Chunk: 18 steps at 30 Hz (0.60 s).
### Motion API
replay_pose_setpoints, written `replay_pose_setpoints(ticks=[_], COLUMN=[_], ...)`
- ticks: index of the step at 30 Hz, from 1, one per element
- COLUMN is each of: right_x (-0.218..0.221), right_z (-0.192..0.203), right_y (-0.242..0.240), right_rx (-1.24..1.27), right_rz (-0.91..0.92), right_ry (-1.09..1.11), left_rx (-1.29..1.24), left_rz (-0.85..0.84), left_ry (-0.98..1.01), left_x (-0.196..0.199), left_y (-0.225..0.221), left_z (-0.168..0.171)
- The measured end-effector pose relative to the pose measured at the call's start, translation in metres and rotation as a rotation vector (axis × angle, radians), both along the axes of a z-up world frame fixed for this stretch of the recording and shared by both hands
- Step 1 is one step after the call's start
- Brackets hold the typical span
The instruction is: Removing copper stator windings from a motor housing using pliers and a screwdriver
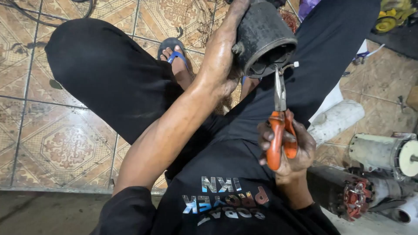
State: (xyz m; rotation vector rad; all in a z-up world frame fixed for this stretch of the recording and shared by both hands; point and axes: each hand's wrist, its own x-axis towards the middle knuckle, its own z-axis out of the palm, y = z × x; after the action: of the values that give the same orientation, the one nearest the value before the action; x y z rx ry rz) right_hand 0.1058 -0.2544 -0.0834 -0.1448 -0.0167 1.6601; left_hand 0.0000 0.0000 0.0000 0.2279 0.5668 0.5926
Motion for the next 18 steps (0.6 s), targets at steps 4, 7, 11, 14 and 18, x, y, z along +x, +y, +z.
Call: replay_pose_setpoints(ticks=[4, 7, 11, 14, 18], right_x=[-0.013, -0.025, -0.040, -0.049, -0.045], right_z=[0.016, 0.027, 0.030, 0.028, 0.002], right_y=[0.014, 0.023, 0.032, 0.035, 0.019], right_rx=[0.004, -0.031, -0.064, -0.115, -0.331], right_rz=[-0.023, -0.057, -0.172, -0.247, -0.516], right_ry=[-0.019, -0.139, -0.458, -0.668, -1.609], left_rx=[0.043, 0.004, -0.001, 0.043, 0.059], left_rz=[0.005, 0.006, 0.052, 0.011, -0.056], left_ry=[-0.038, 0.053, 0.076, 0.124, 0.078], left_x=[-0.006, -0.011, -0.008, -0.010, -0.016], left_y=[-0.002, -0.002, 0.001, 0.000, -0.002], left_z=[0.009, 0.025, 0.022, 0.025, 0.030])
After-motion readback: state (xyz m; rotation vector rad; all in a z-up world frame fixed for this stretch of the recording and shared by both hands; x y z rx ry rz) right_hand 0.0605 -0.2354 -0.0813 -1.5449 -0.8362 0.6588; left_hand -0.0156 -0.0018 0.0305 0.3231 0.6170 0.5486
